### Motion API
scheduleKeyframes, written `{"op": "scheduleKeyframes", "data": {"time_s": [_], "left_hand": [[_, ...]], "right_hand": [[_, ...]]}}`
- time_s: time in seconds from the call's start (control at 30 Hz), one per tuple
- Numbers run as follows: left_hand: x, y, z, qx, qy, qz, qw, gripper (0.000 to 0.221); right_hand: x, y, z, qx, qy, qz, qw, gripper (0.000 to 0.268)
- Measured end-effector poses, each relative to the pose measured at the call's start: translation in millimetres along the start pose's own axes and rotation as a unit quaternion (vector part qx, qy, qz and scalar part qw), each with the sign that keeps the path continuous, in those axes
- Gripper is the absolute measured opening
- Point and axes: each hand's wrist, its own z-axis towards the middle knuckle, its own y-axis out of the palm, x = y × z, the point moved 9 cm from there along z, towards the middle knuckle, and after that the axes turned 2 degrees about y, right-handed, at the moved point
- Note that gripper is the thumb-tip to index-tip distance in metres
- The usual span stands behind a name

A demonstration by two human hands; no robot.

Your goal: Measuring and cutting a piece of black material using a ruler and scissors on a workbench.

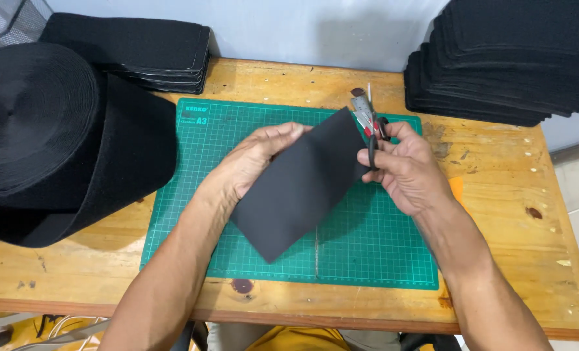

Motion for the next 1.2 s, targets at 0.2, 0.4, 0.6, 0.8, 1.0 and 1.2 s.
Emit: {"op": "scheduleKeyframes", "data": {"time_s": [0.2,0.4,0.6,0.8,1.0,1.2], "left_hand": [[-5.5,20.9,-13.5,-0.088,-0.012,-0.013,0.996,0.03],[-30.7,36.2,-24.0,-0.08,0.013,0.12,0.989,0.051],[-23.3,44.4,-57.9,0.197,-0.22,0.343,0.892,0.079],[-9.3,18.8,-4.7,0.171,0.139,0.105,0.97,0.032],[33.5,-5.5,-14.6,0.217,0.259,0.09,0.937,0.023],[47.4,-10.4,-23.5,0.252,0.289,0.062,0.922,0.021]], "right_hand": [[0.3,-10.4,1.8,0.047,0.026,0.086,0.995,0.043],[-15.1,3.2,-7.8,0.075,-0.044,0.071,0.994,0.045],[7.7,29.7,-16.3,0.046,-0.075,0.047,0.995,0.052],[-14.8,53.1,-36.5,0.029,-0.074,-0.066,0.995,0.035],[-1.6,61.5,-34.4,-0.083,-0.105,-0.179,0.975,0.031],[8.5,78.5,-39.4,-0.163,-0.103,-0.198,0.961,0.022]]}}
